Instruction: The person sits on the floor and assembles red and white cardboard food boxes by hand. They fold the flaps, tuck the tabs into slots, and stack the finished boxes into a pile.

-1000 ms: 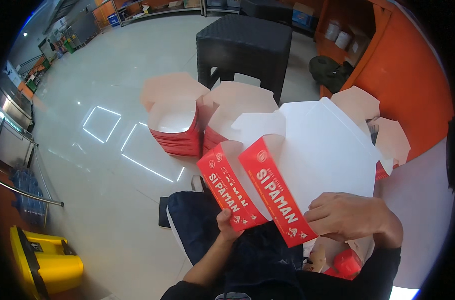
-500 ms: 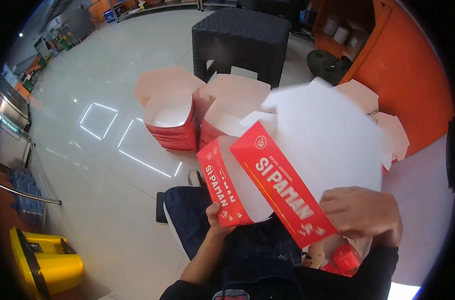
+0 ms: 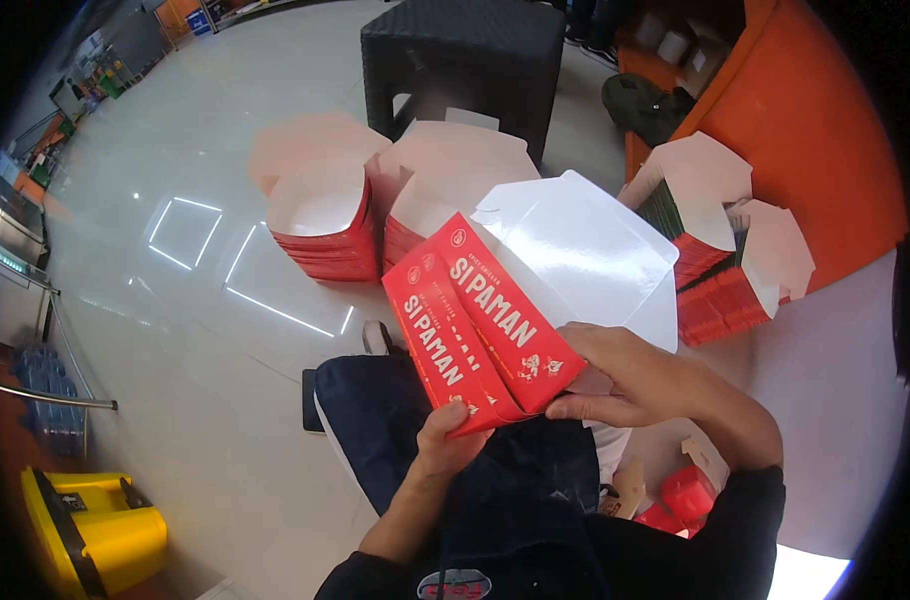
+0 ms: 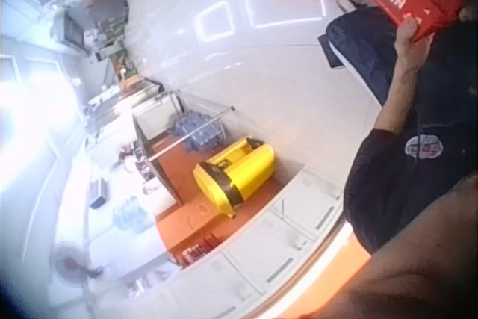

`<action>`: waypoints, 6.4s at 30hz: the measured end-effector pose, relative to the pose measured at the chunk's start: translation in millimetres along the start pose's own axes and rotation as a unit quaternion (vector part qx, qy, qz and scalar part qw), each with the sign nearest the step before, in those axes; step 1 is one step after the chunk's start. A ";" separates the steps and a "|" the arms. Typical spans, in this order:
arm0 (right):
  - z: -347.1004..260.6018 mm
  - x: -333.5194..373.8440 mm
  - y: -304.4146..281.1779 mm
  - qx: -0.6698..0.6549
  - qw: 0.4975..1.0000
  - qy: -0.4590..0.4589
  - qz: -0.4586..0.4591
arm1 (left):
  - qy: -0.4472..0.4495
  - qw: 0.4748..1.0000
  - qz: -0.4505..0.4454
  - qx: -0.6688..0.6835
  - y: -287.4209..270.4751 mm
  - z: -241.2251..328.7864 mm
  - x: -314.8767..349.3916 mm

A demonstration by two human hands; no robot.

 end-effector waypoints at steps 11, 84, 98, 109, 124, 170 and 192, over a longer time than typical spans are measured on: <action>12.6 -6.3 15.8 0.087 0.995 0.040 0.029 | -0.043 0.997 0.020 0.053 13.9 -11.1 -4.8; 0.5 18.2 -20.0 0.181 0.980 -0.018 0.081 | -0.023 1.000 0.016 -0.004 32.1 4.1 -17.6; 2.9 17.6 -22.3 0.001 0.998 0.037 0.050 | 0.018 0.999 0.029 -0.014 35.5 4.6 -18.2; 23.1 9.1 -23.5 -0.005 0.997 0.058 0.059 | -0.071 0.997 0.036 0.015 46.5 -10.1 -24.6; 27.0 5.1 -18.2 -0.055 0.990 0.079 0.100 | -0.047 0.997 0.047 0.025 50.1 -7.1 -26.3; 13.4 3.4 -15.6 -0.013 0.990 -0.003 0.143 | -0.034 0.998 0.038 -0.032 47.7 1.1 -28.7; 27.6 13.6 -19.9 -0.041 0.981 0.027 0.185 | 0.035 0.998 0.041 0.016 52.5 0.1 -39.2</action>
Point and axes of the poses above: each hand's wrist, its own x-axis away from the middle knuckle, its own y-axis out of the palm, z = x × y, the point moved 8 cm from there along -x, towards the middle knuckle, and after that the axes turned 6 degrees about x, right-handed, at the moved point
